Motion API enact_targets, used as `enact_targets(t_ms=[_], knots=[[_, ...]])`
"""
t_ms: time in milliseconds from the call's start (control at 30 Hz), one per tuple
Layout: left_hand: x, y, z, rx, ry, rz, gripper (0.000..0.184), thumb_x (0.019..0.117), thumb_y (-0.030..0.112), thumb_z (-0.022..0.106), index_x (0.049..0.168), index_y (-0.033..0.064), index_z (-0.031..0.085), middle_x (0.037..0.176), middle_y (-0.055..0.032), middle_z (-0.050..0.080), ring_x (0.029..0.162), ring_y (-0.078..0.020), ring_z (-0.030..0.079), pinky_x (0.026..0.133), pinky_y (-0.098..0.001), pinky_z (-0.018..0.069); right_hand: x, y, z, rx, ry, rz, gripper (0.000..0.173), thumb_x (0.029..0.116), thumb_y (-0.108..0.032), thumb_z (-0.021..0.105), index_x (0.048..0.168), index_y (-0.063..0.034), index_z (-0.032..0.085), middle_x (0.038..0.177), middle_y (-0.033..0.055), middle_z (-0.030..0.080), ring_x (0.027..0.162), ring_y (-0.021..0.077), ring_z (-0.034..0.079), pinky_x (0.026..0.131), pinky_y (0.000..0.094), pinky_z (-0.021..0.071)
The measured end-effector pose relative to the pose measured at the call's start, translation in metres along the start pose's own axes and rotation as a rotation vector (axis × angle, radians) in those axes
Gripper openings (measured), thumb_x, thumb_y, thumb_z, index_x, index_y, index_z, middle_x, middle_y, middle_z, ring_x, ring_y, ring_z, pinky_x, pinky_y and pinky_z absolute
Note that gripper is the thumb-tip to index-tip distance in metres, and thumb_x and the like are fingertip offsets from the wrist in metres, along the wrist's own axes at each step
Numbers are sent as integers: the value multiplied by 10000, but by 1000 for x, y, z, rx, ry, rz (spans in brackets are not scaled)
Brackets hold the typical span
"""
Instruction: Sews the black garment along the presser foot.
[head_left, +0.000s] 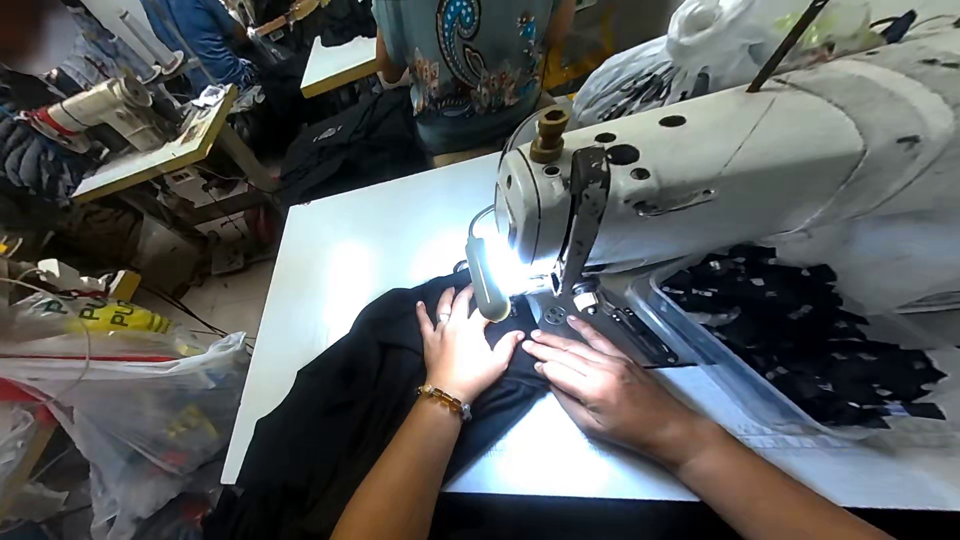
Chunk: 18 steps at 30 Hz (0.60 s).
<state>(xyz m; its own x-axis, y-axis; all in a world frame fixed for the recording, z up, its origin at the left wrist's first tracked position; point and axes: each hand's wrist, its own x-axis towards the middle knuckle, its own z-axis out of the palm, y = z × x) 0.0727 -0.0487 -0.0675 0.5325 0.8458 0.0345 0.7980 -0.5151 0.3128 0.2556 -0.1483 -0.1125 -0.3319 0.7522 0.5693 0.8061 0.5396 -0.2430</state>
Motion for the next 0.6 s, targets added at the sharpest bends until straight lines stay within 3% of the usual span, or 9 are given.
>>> enact_targets(t_ms=[167,333,600], knots=[[8,-2,3,-13,-33,-32,567,962,637,544,1441,338,598,1624,48,417,1557,-245,267,1215,-694,9,1,0,-1,-13,-4,-3,272,897,-133,488,853,-45,741,1184,89,750,1262,275,645,1136,581,408],[1,0,1,-23,27,8,556,985,569,563,1446,260,604,1628,-13,414,1554,-301,267,1204,-717,51,1,1,1,-8,9,-8,284,908,-140,482,850,-47,744,1184,91,750,1259,281,647,1141,568,404],[-5,0,6,11,55,13,572,969,600,559,1451,294,595,1613,0,434,1549,-285,276,1208,-713,45,-4,1,-3,-11,9,-64,290,914,-146,476,847,-57,744,1157,84,757,1256,263,647,1170,569,368]])
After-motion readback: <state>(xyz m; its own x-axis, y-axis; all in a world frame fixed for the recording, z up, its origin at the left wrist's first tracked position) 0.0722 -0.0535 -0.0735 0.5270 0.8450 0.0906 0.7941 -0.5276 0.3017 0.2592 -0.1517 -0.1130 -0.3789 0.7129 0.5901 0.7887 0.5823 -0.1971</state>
